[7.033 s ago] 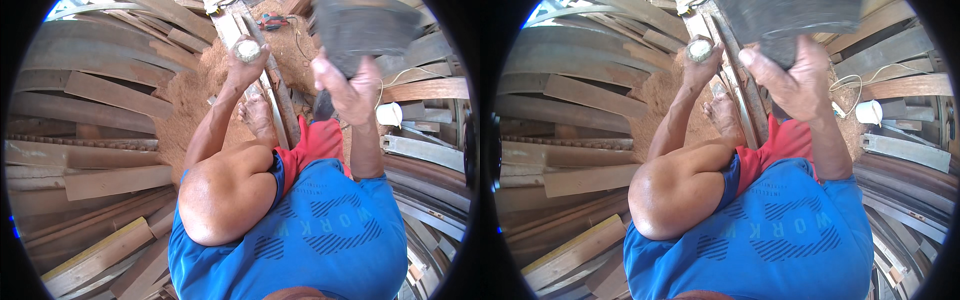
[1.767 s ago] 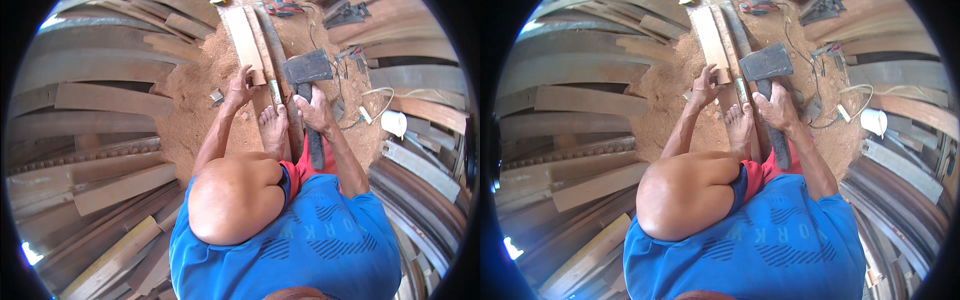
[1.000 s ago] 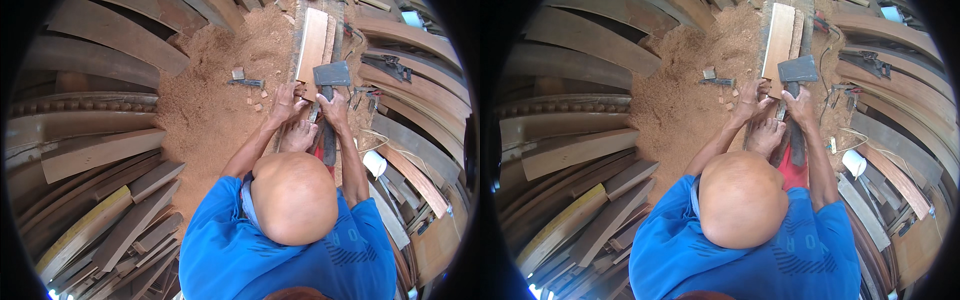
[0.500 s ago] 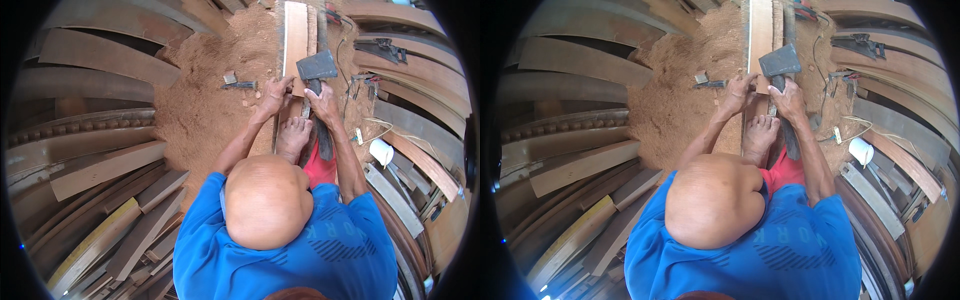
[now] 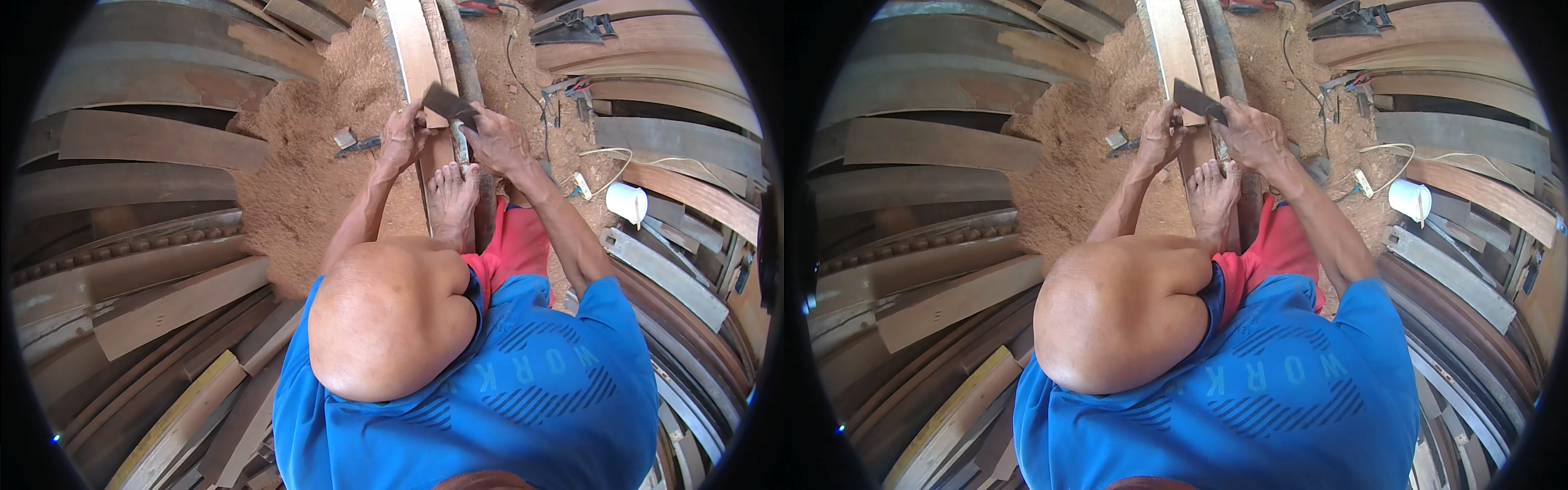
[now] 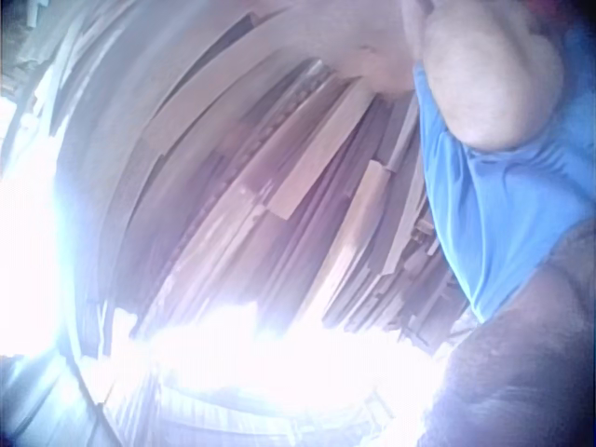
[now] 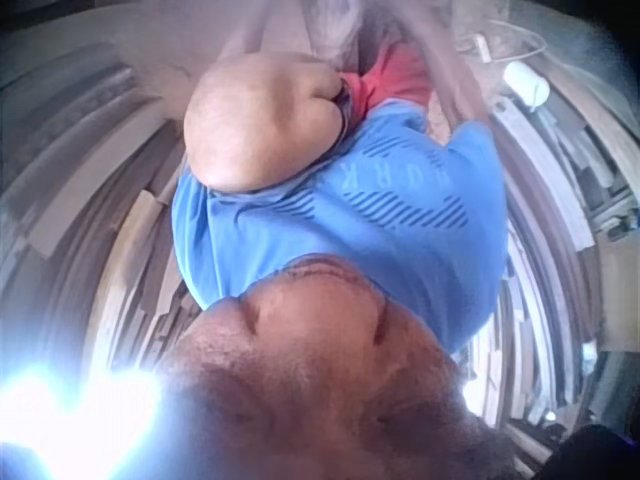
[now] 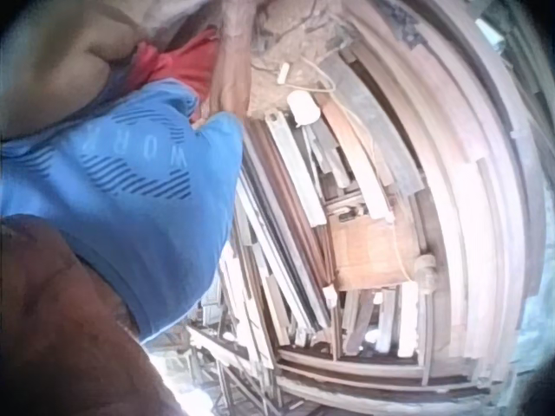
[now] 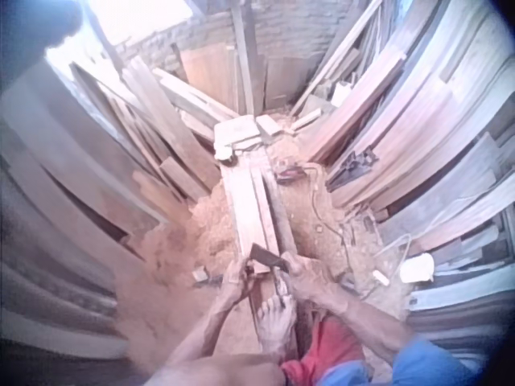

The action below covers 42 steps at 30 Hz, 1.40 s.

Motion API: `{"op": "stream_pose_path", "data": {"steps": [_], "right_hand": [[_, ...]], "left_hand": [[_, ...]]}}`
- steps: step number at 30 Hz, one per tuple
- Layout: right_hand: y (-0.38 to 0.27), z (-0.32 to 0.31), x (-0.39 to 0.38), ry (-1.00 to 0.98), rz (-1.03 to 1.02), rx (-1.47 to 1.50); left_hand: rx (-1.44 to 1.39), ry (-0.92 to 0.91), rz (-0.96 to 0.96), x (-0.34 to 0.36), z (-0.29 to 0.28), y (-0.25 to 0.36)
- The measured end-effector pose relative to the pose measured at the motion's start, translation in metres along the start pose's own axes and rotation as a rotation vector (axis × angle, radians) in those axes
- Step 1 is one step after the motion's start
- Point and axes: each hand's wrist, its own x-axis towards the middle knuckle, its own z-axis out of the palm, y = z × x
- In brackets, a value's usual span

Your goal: The person uses a mallet and chisel to carve and shape a small piece of wood held between their feet. They repeatedly strike the chisel to remove wood chips and refine the shape of the piece.

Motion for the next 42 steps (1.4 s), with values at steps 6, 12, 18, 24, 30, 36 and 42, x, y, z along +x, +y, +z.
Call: {"op": "stream_pose_path", "data": {"steps": [6, 12, 18, 24, 30, 36, 42], "right_hand": [[-0.008, -0.006, 0.002, 0.107, -0.087, 0.049], [-0.001, 0.014, -0.002, 0.087, -0.101, -0.088], [-0.005, -0.018, 0.010, -0.084, 0.139, -0.080], [-0.018, -0.046, -0.007, -0.027, 0.324, 0.793], [0.016, 0.005, -0.020, -0.065, 0.565, 0.975], [0.001, 0.037, -0.025, -0.267, 0.469, 1.067], [-0.003, 0.007, -0.023, -0.137, 0.441, 0.930]], "left_hand": [[-0.085, -0.036, -0.038, 0.004, -0.002, -0.004], [-0.182, -0.102, -0.123, 0.007, -0.005, 0.001], [-0.120, -0.184, -0.067, 0.006, -0.014, -0.010], [-0.196, -0.184, -0.178, -0.003, -0.030, -0.013], [-0.076, -0.180, -0.061, 0.003, -0.027, -0.001], [0.028, -0.168, -0.070, 0.012, -0.012, -0.003], [0.084, -0.161, -0.026, 0.014, -0.020, -0.003]]}}
